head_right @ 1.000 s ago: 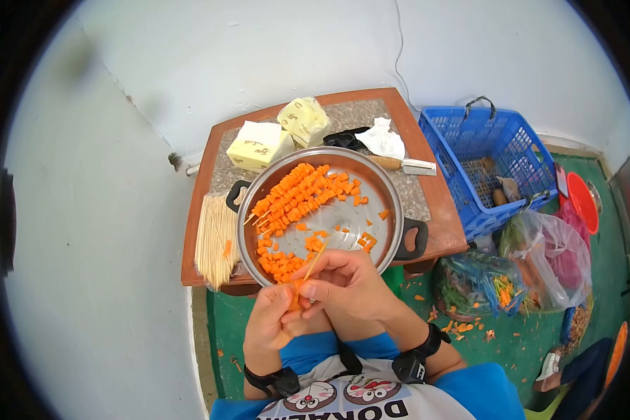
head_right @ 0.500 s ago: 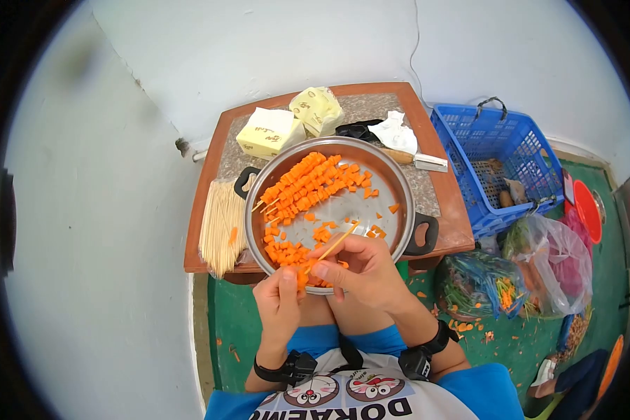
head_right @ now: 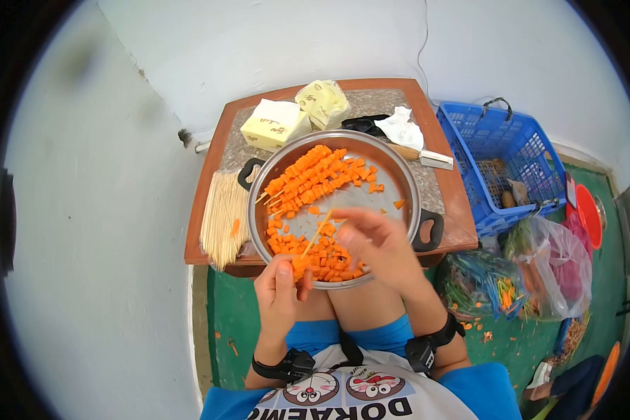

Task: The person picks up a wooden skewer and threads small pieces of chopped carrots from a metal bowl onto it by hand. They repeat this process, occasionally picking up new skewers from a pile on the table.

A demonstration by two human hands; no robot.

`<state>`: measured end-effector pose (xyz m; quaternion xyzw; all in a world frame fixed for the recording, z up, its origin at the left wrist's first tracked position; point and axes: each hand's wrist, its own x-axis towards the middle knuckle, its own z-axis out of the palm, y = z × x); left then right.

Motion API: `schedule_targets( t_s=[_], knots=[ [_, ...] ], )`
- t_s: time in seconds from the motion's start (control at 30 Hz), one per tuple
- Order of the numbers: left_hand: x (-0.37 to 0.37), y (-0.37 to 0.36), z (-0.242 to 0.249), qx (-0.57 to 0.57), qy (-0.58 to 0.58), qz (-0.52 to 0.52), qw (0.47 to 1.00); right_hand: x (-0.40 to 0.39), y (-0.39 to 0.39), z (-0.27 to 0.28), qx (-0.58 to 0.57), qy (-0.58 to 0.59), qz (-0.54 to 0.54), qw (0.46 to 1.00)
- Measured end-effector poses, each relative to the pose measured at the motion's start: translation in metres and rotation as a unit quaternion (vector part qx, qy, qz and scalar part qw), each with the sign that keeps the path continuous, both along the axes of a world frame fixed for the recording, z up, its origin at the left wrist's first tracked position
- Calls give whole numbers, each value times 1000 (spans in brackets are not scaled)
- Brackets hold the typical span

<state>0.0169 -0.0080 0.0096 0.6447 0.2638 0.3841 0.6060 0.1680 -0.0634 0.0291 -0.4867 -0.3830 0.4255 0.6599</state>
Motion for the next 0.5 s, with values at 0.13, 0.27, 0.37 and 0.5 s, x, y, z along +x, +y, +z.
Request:
schedule_targets(
  t_s=[0.13,0.27,0.37,0.5],
  knots=[
    [-8,3,4,-102,-40,-1,994,24,-2,-10,-81,-107,-113,985],
    [-17,6,0,-141,-54,20,988,34,0,-11,-58,-396,-189,897],
    [-20,7,-2,-124,-64,26,990,38,2,-13,-122,-492,-93,857],
    [-26,6,-1,-115,-66,51,990,40,12,-29,-129,-530,-29,838]
  ],
)
